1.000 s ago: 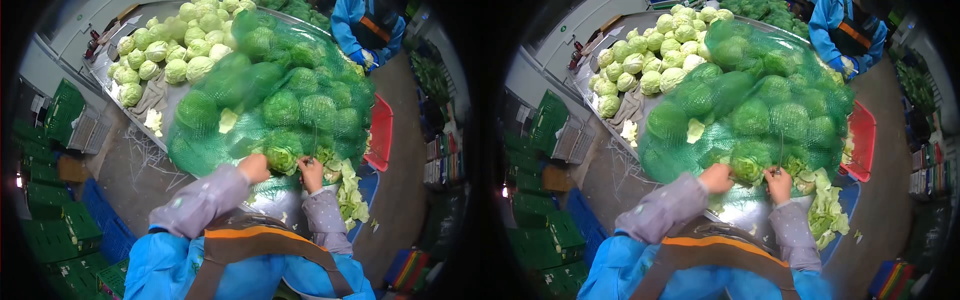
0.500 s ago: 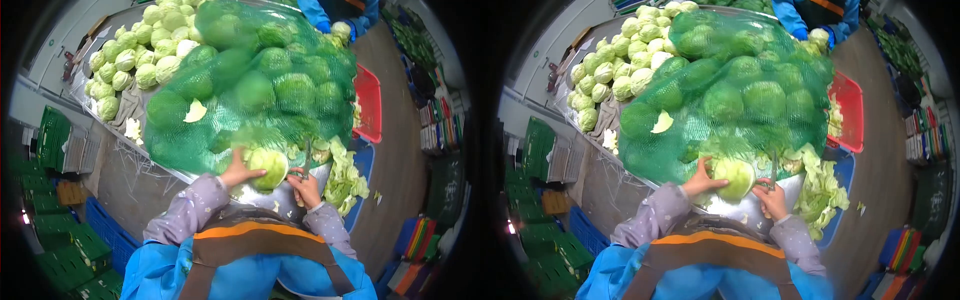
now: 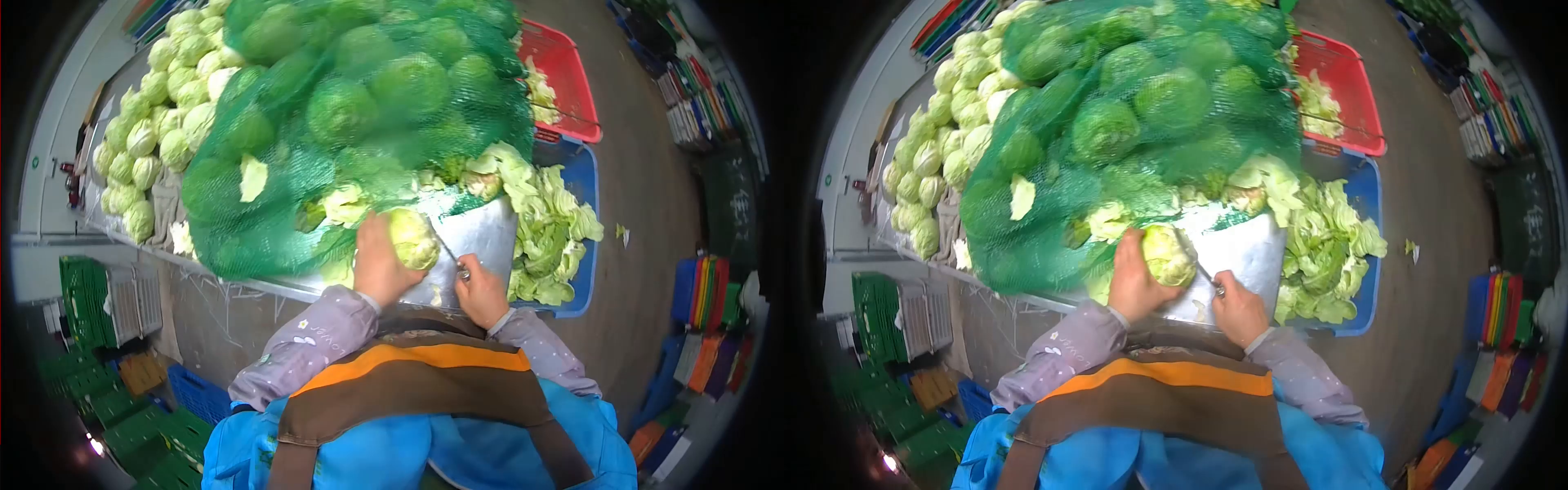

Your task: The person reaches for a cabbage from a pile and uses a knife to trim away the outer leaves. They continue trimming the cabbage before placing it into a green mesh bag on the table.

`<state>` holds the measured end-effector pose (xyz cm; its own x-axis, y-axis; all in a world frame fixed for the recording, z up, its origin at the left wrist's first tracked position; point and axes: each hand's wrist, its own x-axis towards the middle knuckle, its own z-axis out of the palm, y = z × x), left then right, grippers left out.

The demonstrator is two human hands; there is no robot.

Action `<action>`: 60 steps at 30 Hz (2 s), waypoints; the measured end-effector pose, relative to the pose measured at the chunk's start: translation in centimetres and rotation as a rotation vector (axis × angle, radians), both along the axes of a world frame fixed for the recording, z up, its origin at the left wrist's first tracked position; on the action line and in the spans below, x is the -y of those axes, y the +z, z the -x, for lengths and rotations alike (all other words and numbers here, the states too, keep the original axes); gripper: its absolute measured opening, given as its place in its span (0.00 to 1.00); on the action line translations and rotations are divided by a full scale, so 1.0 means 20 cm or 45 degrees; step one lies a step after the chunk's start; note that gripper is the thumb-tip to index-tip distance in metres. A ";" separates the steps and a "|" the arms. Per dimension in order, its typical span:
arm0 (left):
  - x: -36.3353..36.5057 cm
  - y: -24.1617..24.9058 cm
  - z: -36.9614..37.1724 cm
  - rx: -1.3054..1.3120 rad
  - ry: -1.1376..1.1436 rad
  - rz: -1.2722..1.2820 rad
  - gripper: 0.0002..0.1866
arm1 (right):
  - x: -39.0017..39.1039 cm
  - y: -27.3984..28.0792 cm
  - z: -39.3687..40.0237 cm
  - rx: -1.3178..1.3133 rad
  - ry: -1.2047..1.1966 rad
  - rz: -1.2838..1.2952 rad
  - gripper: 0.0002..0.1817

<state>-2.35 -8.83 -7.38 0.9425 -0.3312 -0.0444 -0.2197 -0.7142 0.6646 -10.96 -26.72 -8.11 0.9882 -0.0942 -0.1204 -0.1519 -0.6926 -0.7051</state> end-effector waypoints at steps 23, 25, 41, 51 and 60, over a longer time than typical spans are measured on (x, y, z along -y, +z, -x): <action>-0.04 -0.03 -0.03 0.078 -0.012 0.082 0.54 | -0.10 0.03 -0.16 -0.604 0.165 0.079 0.13; -0.05 -0.03 -0.02 0.106 0.008 0.077 0.54 | -0.11 -0.13 -0.30 -0.578 0.004 0.157 0.13; -0.10 0.01 -0.02 -0.149 -0.040 0.258 0.60 | 0.02 0.14 -0.37 -0.485 0.042 -0.695 0.32; 0.04 0.06 -0.14 -0.488 -0.064 0.217 0.63 | 0.08 0.12 -0.16 -0.173 0.162 0.069 0.26; 0.04 -0.04 -0.07 -0.289 0.024 0.286 0.58 | 0.05 0.05 -0.24 -0.083 -0.145 -0.200 0.18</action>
<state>-0.90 -9.60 -8.13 0.9229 -0.3390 -0.1823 -0.0354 -0.5464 0.8368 -6.25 -27.79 -7.14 0.9619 -0.1796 -0.2060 -0.2718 -0.5509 -0.7891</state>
